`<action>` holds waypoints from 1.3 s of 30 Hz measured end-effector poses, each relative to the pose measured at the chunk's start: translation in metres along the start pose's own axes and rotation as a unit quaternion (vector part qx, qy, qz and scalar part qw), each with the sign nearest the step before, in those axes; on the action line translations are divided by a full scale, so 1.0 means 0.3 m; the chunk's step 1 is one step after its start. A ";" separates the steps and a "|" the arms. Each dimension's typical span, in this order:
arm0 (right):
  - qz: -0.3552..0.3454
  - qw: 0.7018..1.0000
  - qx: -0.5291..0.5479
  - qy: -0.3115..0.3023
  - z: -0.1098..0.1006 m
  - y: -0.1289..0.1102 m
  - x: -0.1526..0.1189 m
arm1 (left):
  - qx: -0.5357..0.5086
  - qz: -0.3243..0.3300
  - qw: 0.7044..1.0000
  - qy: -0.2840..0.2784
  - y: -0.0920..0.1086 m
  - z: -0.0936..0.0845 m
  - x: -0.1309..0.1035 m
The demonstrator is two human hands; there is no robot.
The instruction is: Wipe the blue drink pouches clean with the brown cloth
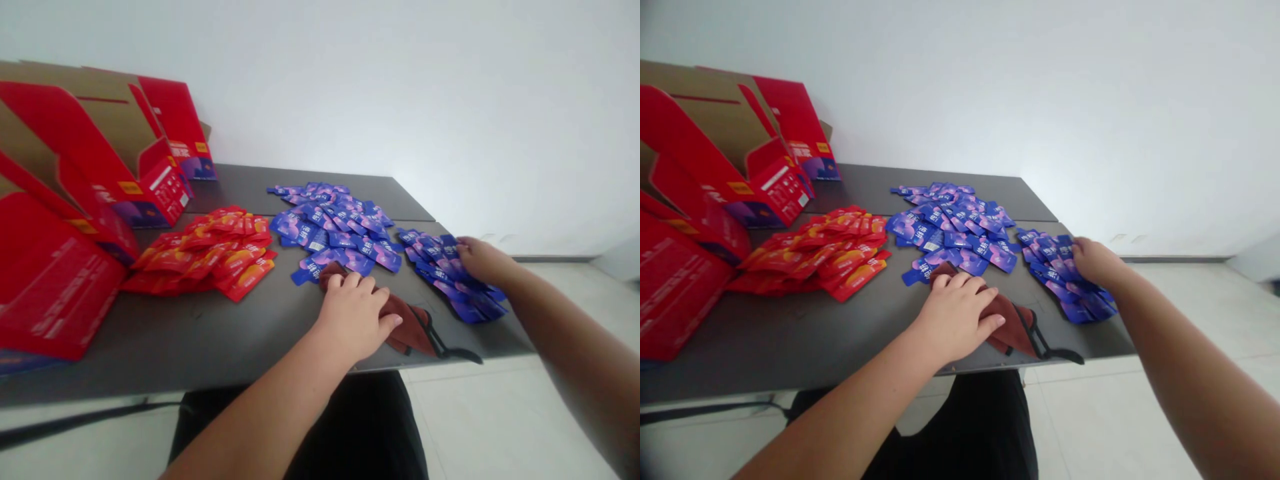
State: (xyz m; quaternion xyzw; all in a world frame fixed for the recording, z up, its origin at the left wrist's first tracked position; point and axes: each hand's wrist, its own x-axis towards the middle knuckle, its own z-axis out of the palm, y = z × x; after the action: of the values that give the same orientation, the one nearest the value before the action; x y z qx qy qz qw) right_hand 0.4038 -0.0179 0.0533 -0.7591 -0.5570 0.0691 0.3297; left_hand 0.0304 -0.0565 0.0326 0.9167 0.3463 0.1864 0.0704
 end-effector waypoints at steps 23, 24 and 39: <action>-0.263 0.916 -0.227 -0.200 0.282 -0.365 -0.046 | -0.084 -0.013 0.995 0.055 -0.015 0.010 -0.020; -0.259 0.919 -0.230 -0.185 0.274 -0.377 -0.054 | -0.092 -0.018 0.994 0.063 -0.016 0.011 -0.019; -0.313 0.927 -0.153 -0.140 0.278 -0.622 -0.608 | -0.257 -0.322 0.881 0.233 -0.219 -0.104 -0.101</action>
State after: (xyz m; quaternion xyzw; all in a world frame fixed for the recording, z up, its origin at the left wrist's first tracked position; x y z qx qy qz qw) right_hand 0.1477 -0.1150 0.0487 -0.5699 -0.8106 -0.0181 0.1332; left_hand -0.0426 -0.0271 0.0354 0.6341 0.5691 0.4443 0.2769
